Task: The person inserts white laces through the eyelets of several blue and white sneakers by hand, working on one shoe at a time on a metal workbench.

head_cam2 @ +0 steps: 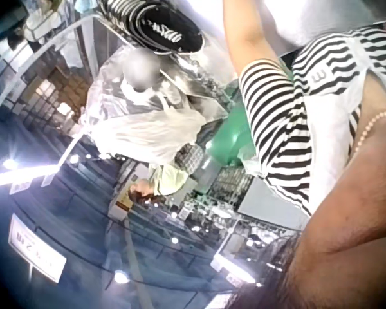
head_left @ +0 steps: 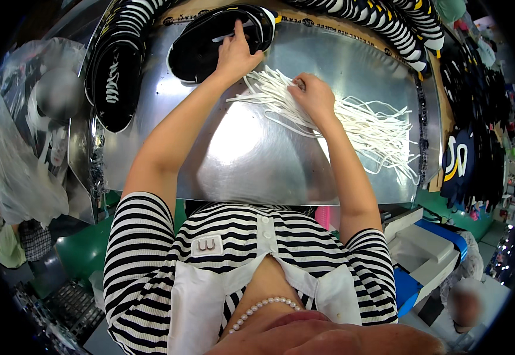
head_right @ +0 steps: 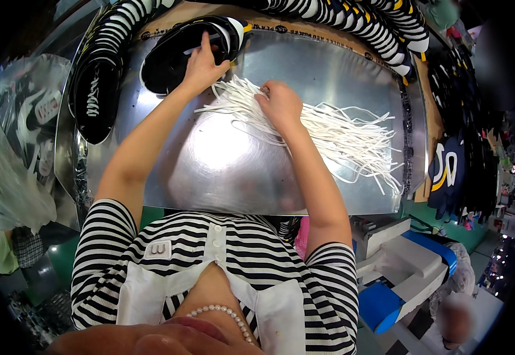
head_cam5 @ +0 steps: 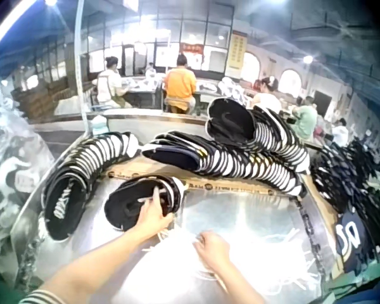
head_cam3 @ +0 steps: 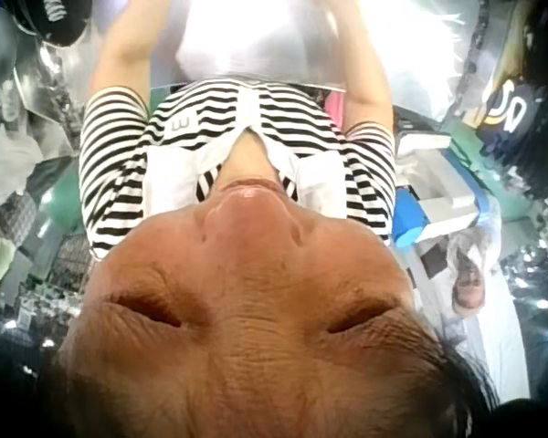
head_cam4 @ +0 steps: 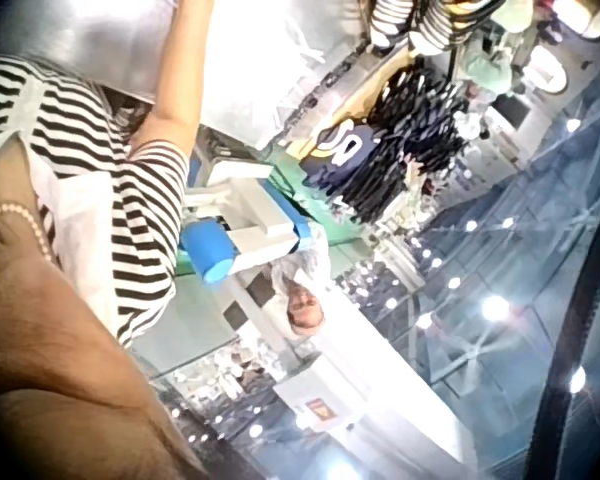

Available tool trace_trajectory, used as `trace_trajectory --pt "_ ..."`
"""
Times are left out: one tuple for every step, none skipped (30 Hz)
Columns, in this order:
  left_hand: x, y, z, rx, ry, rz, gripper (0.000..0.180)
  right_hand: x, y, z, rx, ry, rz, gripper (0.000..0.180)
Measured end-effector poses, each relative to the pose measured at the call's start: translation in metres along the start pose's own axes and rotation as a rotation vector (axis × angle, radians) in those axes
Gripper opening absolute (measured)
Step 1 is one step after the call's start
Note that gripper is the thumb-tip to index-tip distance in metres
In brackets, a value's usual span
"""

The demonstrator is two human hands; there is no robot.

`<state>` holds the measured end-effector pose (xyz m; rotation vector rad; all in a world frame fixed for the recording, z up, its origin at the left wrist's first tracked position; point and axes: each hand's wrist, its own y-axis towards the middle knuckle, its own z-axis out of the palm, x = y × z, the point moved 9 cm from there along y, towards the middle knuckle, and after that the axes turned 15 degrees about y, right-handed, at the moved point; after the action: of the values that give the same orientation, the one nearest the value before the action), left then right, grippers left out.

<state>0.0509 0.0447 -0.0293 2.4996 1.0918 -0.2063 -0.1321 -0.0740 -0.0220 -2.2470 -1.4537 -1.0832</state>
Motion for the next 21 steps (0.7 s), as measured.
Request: trace_trajectory --pt "0.002 -0.001 0.001 -0.021 -0.060 0.029 0.095 -0.002 0.003 0.004 0.037 0.014 0.046 0.025" --pt "0.004 -0.003 0.000 0.010 -0.102 0.001 0.095 -0.005 0.005 0.006 0.075 0.019 0.089 0.024" --pt "0.007 -0.004 -0.002 0.041 -0.144 -0.025 0.096 -0.007 0.006 0.007 0.112 0.023 0.134 0.024" --pt "0.009 -0.006 -0.003 0.073 -0.187 -0.050 0.096 -0.006 0.007 0.004 0.103 0.024 0.139 0.023" --pt "0.012 -0.013 -0.010 0.014 -0.223 -0.044 0.065 -0.005 0.006 0.003 0.093 0.031 0.143 0.023" --pt "0.015 -0.016 -0.018 -0.027 -0.173 0.004 0.052 -0.003 0.006 0.000 0.083 0.038 0.148 0.022" --pt "0.019 -0.019 -0.026 -0.069 -0.123 0.051 0.039 0.002 0.008 -0.006 0.065 0.097 0.104 0.022" --pt "0.016 -0.024 -0.035 -0.103 -0.072 0.102 0.027 0.005 0.008 -0.013 0.046 0.157 0.068 0.021" --pt "0.012 -0.035 -0.069 -0.242 -0.095 0.086 0.018 0.010 0.008 -0.018 0.027 0.225 0.037 0.021" --pt "0.014 -0.042 -0.092 -0.341 -0.127 0.081 0.018 0.015 0.007 -0.027 0.001 0.291 0.017 0.020" --pt "0.021 -0.049 -0.112 -0.335 -0.165 0.045 0.018 0.033 0.006 -0.038 -0.022 0.363 0.004 0.019" --pt "0.025 -0.058 -0.134 -0.325 -0.203 0.010 0.018 0.048 0.003 -0.048 -0.045 0.435 -0.004 0.018" --pt "0.030 -0.070 -0.151 -0.250 -0.435 -0.070 0.018 0.057 0.000 -0.056 -0.086 0.467 -0.024 0.016" --pt "0.032 -0.086 -0.165 -0.172 -0.665 -0.149 0.019 0.063 0.000 -0.061 -0.096 0.403 -0.046 0.017" --pt "0.030 -0.102 -0.178 -0.127 -0.964 -0.173 0.023 0.066 0.001 -0.068 -0.108 0.337 -0.067 0.017" --pt "0.028 -0.119 -0.184 -0.070 -1.265 -0.197 0.029 0.065 0.002 -0.074 -0.122 0.267 -0.082 0.018" --pt "0.022 -0.136 -0.192 -0.013 -1.525 -0.166 0.032 0.054 0.006 -0.075 -0.140 0.355 -0.127 0.016" --pt "0.022 -0.152 -0.197 0.043 -1.782 -0.136 0.036 0.057 0.003 -0.077 -0.120 0.502 -0.085 0.015" --pt "0.030 -0.170 -0.192 0.120 -1.931 -0.113 0.042 0.073 0.002 -0.084 -0.094 0.654 -0.050 0.015" --pt "0.041 -0.190 -0.175 0.188 -2.003 -0.110 0.042 0.092 0.001 -0.094 -0.066 0.802 -0.014 0.014" --pt "0.059 -0.213 -0.151 0.255 -1.996 -0.125 0.040 0.120 -0.003 -0.109 -0.065 0.983 -0.122 0.014"
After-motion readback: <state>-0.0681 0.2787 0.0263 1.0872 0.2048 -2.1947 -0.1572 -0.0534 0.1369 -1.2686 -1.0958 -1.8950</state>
